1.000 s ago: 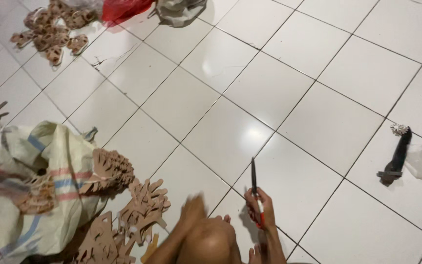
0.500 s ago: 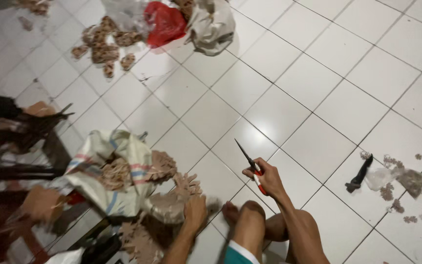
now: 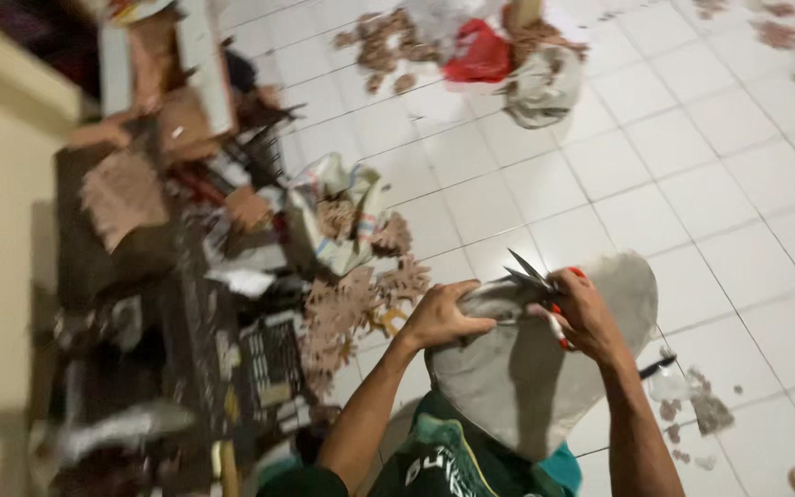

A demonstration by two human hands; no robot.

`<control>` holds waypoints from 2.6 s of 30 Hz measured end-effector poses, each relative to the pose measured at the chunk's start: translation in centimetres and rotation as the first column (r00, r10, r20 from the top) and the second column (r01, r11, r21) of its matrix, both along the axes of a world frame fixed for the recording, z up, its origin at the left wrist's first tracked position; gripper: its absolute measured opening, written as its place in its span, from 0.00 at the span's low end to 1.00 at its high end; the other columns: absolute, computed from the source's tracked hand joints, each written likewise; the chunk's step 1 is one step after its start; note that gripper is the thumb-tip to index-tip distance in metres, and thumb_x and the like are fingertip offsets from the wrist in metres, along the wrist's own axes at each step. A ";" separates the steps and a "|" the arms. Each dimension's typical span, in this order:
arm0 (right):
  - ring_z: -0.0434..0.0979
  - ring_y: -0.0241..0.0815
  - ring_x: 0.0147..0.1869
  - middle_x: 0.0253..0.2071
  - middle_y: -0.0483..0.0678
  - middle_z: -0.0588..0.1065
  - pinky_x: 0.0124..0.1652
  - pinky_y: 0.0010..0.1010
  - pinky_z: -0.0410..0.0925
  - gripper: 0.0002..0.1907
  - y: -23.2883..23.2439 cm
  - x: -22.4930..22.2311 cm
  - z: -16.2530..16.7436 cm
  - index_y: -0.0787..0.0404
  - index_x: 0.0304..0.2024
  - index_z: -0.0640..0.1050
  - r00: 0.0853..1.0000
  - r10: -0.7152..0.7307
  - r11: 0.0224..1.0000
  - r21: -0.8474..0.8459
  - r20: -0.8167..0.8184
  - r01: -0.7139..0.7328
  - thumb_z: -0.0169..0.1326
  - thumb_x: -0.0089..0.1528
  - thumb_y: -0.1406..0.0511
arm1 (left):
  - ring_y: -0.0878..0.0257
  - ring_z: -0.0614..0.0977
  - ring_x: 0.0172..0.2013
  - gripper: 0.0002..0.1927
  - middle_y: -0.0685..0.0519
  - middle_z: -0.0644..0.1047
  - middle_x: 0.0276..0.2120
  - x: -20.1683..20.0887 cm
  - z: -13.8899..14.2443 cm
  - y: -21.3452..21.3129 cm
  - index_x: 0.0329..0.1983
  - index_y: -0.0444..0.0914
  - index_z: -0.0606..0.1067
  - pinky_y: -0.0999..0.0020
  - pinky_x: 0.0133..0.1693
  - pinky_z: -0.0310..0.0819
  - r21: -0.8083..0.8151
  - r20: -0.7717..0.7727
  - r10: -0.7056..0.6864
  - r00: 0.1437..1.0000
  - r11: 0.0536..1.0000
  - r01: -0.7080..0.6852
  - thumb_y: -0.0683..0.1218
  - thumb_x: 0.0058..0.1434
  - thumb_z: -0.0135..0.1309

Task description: The person sits on the floor sorting leather cutout pieces, gathers a stack of them and ties the stack together with string, then cuts away excess material and trimmings with scissors and places scrap pieces into a black plastic bag on the floor.

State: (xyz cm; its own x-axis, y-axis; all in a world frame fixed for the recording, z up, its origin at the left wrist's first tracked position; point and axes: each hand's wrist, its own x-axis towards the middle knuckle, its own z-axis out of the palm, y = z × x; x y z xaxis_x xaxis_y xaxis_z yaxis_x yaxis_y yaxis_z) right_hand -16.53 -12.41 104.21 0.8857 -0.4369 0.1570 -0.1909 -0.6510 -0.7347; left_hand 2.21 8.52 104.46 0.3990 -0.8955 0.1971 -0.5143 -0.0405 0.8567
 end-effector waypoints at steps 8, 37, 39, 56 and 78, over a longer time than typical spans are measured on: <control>0.73 0.44 0.37 0.35 0.52 0.73 0.40 0.34 0.69 0.32 17.9 -11.6 -2.3 0.64 0.58 0.70 0.990 0.138 0.965 0.230 -0.028 -0.128 0.59 0.50 0.75 | 0.56 0.85 0.36 0.29 0.48 0.84 0.36 -15.9 0.6 20.5 0.51 0.41 0.78 0.62 0.40 0.80 0.241 0.166 0.400 0.901 0.870 -0.430 0.61 0.51 0.69; 0.77 0.38 0.38 0.41 0.47 0.75 0.26 0.31 0.66 0.28 88.5 -4.4 -5.3 0.62 0.61 0.67 0.996 0.083 0.459 0.888 -0.022 -0.019 0.56 0.60 0.63 | 0.49 0.83 0.52 0.36 0.41 0.81 0.53 -24.5 9.0 98.7 0.62 0.38 0.74 0.54 0.51 0.78 0.165 0.180 0.920 0.348 0.320 -0.933 0.60 0.54 0.68; 0.77 0.42 0.36 0.41 0.51 0.75 0.23 0.36 0.67 0.35 94.9 -2.4 -5.4 0.57 0.66 0.65 0.966 0.227 0.433 0.901 -0.125 0.015 0.56 0.57 0.58 | 0.54 0.87 0.43 0.30 0.47 0.84 0.41 -24.9 10.7 104.7 0.50 0.40 0.78 0.60 0.46 0.81 0.400 0.116 0.979 0.166 0.107 -0.910 0.61 0.51 0.70; 0.74 0.42 0.65 0.63 0.54 0.74 0.58 0.34 0.70 0.26 128.6 29.1 -11.4 0.57 0.63 0.67 0.940 0.340 0.336 0.927 0.044 -0.165 0.53 0.67 0.55 | 0.42 0.84 0.34 0.32 0.42 0.82 0.34 14.8 7.7 127.0 0.49 0.39 0.78 0.52 0.36 0.78 0.432 0.518 0.770 0.372 0.140 -0.891 0.68 0.56 0.61; 0.79 0.35 0.52 0.48 0.42 0.78 0.47 0.29 0.73 0.24 129.8 50.6 -19.6 0.56 0.60 0.67 0.951 -0.247 0.295 0.920 -0.185 0.256 0.52 0.68 0.50 | 0.41 0.72 0.61 0.41 0.35 0.71 0.63 58.6 -19.5 114.9 0.69 0.28 0.68 0.44 0.61 0.62 0.272 0.373 0.539 0.755 0.715 -0.644 0.61 0.63 0.61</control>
